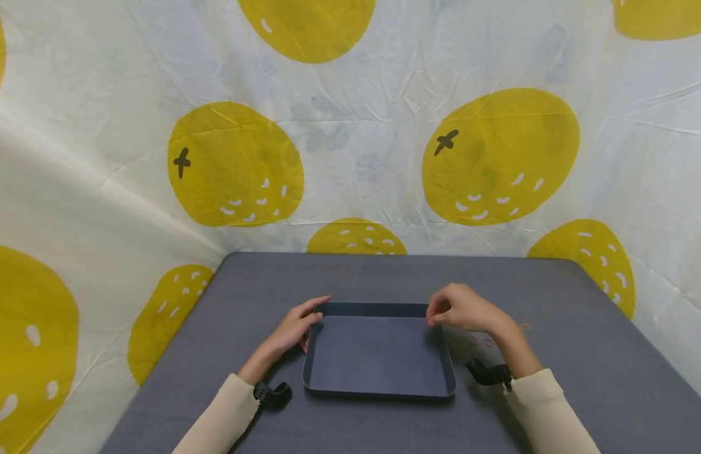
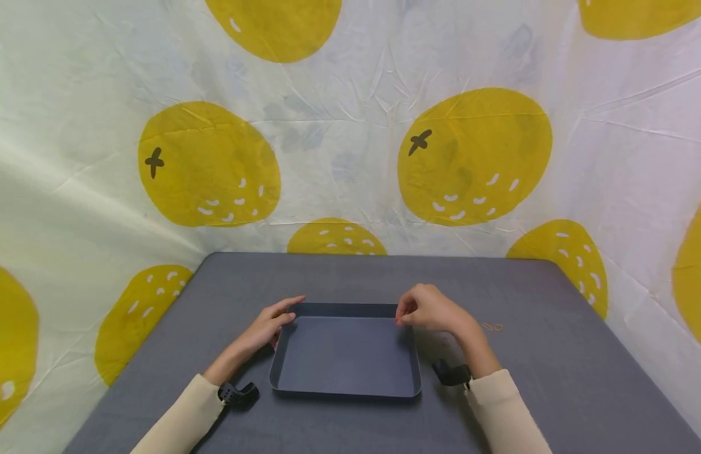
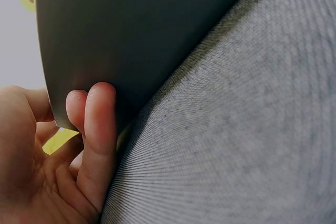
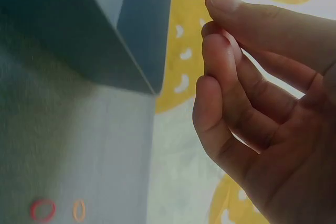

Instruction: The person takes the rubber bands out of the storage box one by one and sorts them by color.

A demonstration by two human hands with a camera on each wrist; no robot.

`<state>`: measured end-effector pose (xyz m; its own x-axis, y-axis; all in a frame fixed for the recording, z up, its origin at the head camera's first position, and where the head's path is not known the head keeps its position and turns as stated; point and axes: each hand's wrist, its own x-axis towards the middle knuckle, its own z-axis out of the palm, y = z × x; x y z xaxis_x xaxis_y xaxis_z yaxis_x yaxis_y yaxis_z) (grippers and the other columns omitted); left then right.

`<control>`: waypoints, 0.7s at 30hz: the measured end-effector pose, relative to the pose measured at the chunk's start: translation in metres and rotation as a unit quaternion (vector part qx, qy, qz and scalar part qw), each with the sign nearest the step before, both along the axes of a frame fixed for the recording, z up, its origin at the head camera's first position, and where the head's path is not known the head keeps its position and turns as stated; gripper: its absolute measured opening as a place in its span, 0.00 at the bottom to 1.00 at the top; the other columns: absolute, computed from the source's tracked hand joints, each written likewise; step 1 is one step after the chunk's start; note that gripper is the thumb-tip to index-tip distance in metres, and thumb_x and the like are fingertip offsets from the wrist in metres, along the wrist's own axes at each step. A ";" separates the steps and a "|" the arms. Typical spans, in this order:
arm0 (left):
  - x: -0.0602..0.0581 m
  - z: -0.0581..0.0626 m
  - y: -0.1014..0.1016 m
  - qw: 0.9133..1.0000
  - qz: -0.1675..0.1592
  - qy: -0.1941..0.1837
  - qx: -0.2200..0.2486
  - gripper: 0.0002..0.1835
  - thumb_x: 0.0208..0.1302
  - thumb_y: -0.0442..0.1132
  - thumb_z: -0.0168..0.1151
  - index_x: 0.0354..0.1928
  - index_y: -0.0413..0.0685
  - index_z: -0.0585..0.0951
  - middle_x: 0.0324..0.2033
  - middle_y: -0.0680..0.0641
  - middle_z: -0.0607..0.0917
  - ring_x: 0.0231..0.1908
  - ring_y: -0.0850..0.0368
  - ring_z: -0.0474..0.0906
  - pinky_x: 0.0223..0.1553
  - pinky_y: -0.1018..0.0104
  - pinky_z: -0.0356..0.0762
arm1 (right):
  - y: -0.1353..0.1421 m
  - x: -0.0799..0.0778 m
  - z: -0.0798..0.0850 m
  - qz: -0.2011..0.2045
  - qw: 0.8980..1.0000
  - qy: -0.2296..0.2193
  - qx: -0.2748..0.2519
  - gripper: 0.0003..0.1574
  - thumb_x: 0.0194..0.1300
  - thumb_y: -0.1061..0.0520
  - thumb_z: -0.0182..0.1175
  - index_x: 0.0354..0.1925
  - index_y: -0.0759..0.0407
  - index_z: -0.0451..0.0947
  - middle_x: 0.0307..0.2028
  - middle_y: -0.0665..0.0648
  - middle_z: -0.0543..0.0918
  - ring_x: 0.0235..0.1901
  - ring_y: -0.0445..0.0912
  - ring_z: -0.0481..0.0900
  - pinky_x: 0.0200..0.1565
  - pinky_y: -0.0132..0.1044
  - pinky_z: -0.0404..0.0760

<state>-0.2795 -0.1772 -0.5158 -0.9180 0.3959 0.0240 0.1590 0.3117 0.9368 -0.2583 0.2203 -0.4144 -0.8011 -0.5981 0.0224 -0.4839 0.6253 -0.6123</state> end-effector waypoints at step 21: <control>-0.003 0.002 0.001 1.000 -0.002 0.002 -0.004 0.24 0.74 0.45 0.49 0.71 0.63 0.65 0.12 0.47 0.71 0.08 0.53 0.70 0.15 0.47 0.78 | 0.061 0.011 0.009 -0.071 0.997 0.023 0.025 0.03 0.60 0.52 0.67 0.30 0.47 0.84 0.29 0.46 0.85 0.28 0.36 0.80 0.32 0.32 0.79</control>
